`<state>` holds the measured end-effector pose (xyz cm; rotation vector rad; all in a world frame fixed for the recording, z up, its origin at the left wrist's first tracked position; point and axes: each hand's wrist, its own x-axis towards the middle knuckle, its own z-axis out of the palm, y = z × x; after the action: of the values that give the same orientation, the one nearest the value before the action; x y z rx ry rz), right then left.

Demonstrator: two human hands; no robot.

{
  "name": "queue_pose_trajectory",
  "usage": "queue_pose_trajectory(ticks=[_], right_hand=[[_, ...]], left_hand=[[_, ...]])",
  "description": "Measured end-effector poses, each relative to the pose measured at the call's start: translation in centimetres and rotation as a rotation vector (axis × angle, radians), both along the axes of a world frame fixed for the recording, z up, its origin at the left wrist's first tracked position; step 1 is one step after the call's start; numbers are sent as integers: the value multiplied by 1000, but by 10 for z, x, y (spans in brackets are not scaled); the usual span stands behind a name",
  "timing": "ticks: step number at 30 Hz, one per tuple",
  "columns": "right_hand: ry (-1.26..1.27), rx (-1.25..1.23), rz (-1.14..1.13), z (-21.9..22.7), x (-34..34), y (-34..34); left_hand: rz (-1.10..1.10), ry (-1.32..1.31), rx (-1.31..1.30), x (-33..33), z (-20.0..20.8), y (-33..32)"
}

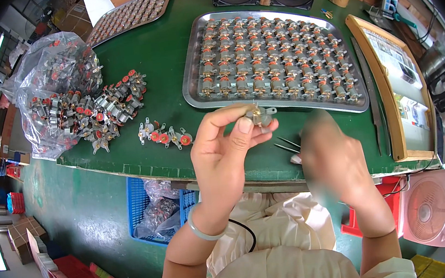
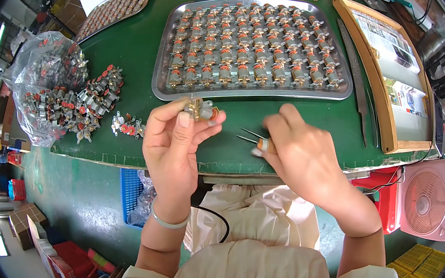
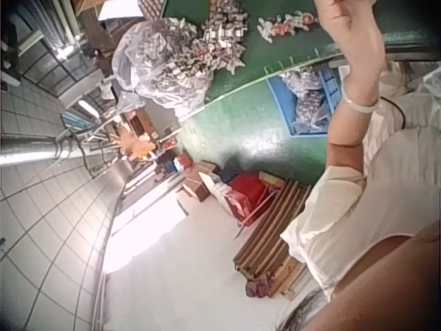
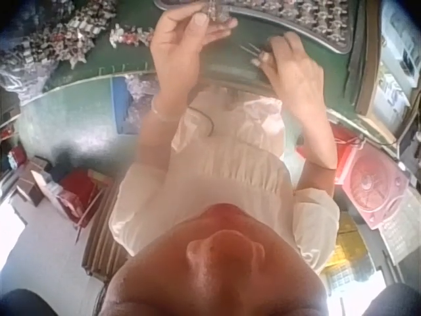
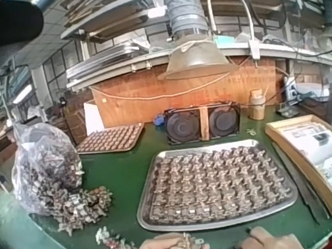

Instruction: Manually assemble small electronic or mechanical components using a screwdriver and placing them into a tray.

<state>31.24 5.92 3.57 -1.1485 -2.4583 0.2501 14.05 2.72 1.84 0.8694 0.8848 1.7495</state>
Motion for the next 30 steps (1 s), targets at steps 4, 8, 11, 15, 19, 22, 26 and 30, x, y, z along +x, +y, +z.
queue_pose_trajectory(ticks=[4,8,11,15,19,22,26,30], right_hand=[[-7,-8,110,-6,3,6],[408,-170,69,4,3,10],[448,154,293,2,-4,19],[398,156,328,0,-3,22],[467,81,313,1,-4,18],[575,-275,280,6,-2,12],[937,-1143,160,7,2,12],[1195,-1596,325,-3,5,10]], left_hand=[[-147,-113,9,-10,-8,7],[-233,-156,-24,-10,-8,8],[-223,-92,12,-6,-13,9],[-220,-38,9,-3,-14,8],[-213,-13,52,-2,-15,8],[-203,38,121,-2,-16,9],[-203,90,261,-2,-20,9],[-214,115,332,2,-19,11]])
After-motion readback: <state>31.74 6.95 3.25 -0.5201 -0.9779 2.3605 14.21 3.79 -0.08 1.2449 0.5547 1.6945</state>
